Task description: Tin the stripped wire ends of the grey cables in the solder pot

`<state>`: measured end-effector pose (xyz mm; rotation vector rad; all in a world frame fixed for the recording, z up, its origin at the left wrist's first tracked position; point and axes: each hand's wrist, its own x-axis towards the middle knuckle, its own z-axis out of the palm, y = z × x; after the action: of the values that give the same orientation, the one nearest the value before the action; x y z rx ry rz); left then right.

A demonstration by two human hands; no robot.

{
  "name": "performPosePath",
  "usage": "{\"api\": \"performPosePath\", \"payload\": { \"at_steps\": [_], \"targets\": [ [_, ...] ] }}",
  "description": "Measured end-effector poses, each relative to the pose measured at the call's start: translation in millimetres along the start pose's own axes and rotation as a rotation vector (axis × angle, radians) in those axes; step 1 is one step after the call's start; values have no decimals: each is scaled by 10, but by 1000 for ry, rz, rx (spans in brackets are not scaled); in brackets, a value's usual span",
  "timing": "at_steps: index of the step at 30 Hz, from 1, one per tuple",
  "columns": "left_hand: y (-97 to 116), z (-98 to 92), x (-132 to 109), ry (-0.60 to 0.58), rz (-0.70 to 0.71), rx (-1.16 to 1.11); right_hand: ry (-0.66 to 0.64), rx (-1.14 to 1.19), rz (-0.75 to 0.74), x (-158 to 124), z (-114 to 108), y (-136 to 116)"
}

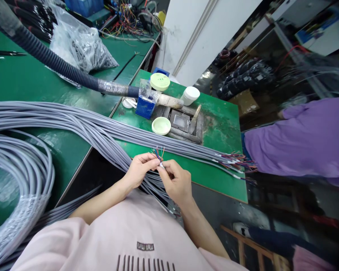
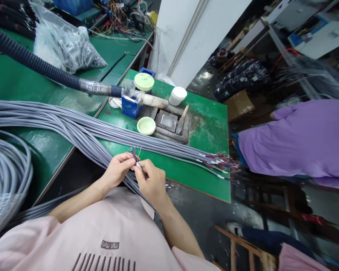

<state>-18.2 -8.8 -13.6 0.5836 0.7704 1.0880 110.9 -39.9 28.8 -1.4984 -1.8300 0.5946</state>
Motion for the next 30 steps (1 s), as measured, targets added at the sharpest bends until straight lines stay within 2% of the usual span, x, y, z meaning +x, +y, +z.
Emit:
{"api": "performPosePath", "payload": {
  "at_steps": [13, 22, 30],
  "targets": [
    [-2, 16, -1, 10, 9, 33, 1, -9, 12, -9, 3, 31],
    [63, 40, -55, 87, 162, 81, 20, -45, 24, -3, 25, 54],
    [59, 23, -26, 99, 135, 61, 6, -45, 15, 17, 35, 47]
  ]
}}
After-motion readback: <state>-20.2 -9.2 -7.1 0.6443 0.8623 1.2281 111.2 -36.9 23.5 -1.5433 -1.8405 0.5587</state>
